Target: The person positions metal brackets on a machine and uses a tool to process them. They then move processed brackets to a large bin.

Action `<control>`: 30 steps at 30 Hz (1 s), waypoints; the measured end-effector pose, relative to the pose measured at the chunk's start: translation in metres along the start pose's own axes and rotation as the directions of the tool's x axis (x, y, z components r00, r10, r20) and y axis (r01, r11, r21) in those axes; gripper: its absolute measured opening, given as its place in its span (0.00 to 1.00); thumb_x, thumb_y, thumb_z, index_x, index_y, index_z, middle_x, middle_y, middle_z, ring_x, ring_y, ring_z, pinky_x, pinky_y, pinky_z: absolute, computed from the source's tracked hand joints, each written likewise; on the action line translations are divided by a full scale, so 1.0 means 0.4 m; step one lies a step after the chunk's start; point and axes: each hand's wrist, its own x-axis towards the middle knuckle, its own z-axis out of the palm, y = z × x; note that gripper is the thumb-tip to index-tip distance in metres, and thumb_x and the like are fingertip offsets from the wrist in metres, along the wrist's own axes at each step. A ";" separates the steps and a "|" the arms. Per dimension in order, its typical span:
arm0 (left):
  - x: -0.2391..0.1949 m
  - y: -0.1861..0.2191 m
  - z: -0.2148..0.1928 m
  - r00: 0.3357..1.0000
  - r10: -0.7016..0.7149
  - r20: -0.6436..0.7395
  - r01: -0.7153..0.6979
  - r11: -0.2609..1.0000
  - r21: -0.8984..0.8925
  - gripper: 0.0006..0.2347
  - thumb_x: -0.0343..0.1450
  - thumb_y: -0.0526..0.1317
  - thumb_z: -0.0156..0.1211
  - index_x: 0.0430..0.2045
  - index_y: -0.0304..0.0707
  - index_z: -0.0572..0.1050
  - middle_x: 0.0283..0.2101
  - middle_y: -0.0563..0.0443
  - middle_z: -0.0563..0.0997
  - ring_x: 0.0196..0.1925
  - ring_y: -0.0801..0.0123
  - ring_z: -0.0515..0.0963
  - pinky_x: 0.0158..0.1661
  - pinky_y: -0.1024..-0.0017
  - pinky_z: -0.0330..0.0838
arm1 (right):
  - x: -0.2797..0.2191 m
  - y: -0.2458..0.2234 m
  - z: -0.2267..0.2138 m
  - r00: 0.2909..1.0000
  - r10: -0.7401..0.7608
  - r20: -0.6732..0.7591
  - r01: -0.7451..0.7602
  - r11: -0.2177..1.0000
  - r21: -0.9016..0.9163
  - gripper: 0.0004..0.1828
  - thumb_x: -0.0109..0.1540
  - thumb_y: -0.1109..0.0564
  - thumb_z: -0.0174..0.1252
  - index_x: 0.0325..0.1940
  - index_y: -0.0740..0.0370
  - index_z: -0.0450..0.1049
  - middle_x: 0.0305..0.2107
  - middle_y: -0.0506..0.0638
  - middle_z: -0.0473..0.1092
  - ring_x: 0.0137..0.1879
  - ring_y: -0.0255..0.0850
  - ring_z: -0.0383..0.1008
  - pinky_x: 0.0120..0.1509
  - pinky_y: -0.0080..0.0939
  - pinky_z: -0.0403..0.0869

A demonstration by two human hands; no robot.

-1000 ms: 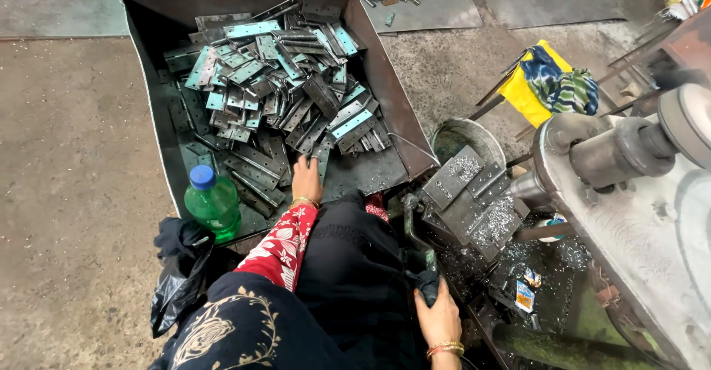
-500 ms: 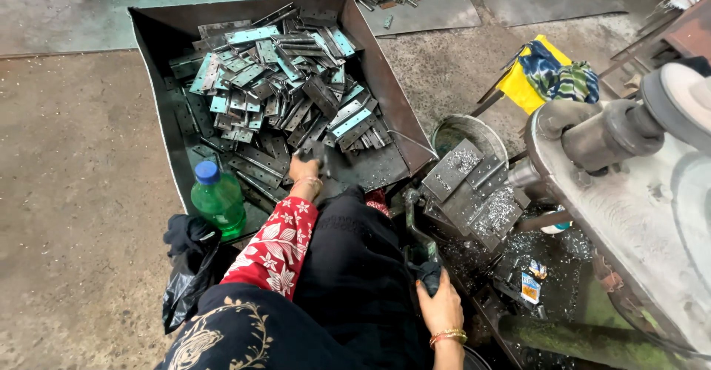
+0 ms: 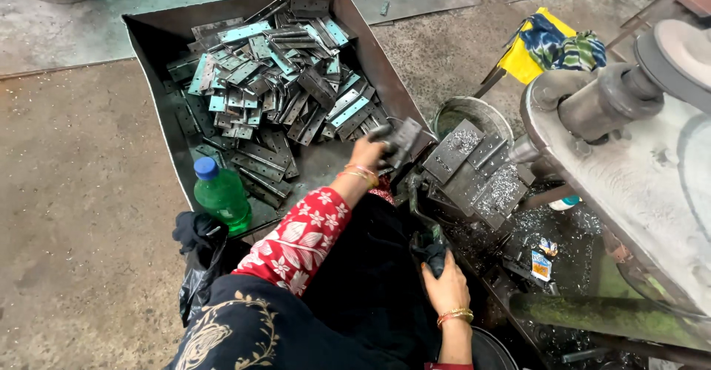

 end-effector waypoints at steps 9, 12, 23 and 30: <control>-0.118 -0.240 0.273 0.720 0.375 0.584 -0.664 0.128 0.736 0.18 0.69 0.40 0.64 0.53 0.37 0.77 0.48 0.43 0.78 0.50 0.54 0.76 0.55 0.61 0.72 | 0.013 0.027 0.019 1.000 -0.016 0.016 0.016 1.000 -0.021 0.44 0.57 0.43 0.63 0.75 0.52 0.57 0.55 0.65 0.72 0.55 0.63 0.76 0.57 0.59 0.76; -0.188 -0.296 0.264 0.613 -0.020 0.790 -0.746 -0.342 0.571 0.21 0.64 0.46 0.64 0.51 0.41 0.77 0.53 0.50 0.73 0.53 0.57 0.70 0.56 0.62 0.69 | 0.025 0.042 0.033 1.000 -0.006 0.022 0.006 1.000 -0.012 0.44 0.56 0.46 0.63 0.75 0.52 0.57 0.55 0.64 0.72 0.55 0.63 0.76 0.57 0.59 0.76; -0.133 -0.289 0.214 0.428 -0.156 0.890 -0.804 -0.515 0.297 0.19 0.67 0.40 0.57 0.54 0.45 0.78 0.57 0.50 0.70 0.56 0.59 0.69 0.47 0.65 0.72 | 0.015 0.041 0.037 0.998 -0.057 -0.014 0.058 0.998 0.028 0.44 0.56 0.43 0.63 0.74 0.57 0.59 0.54 0.66 0.72 0.56 0.64 0.74 0.56 0.59 0.74; -0.098 -0.187 0.287 0.542 -0.368 0.755 -0.682 -0.718 0.140 0.13 0.72 0.47 0.56 0.46 0.46 0.81 0.62 0.47 0.72 0.69 0.49 0.60 0.62 0.35 0.60 | 0.015 0.002 -0.010 0.994 0.029 0.103 -0.026 0.999 -0.033 0.47 0.57 0.38 0.62 0.76 0.53 0.54 0.52 0.66 0.73 0.57 0.63 0.75 0.58 0.59 0.75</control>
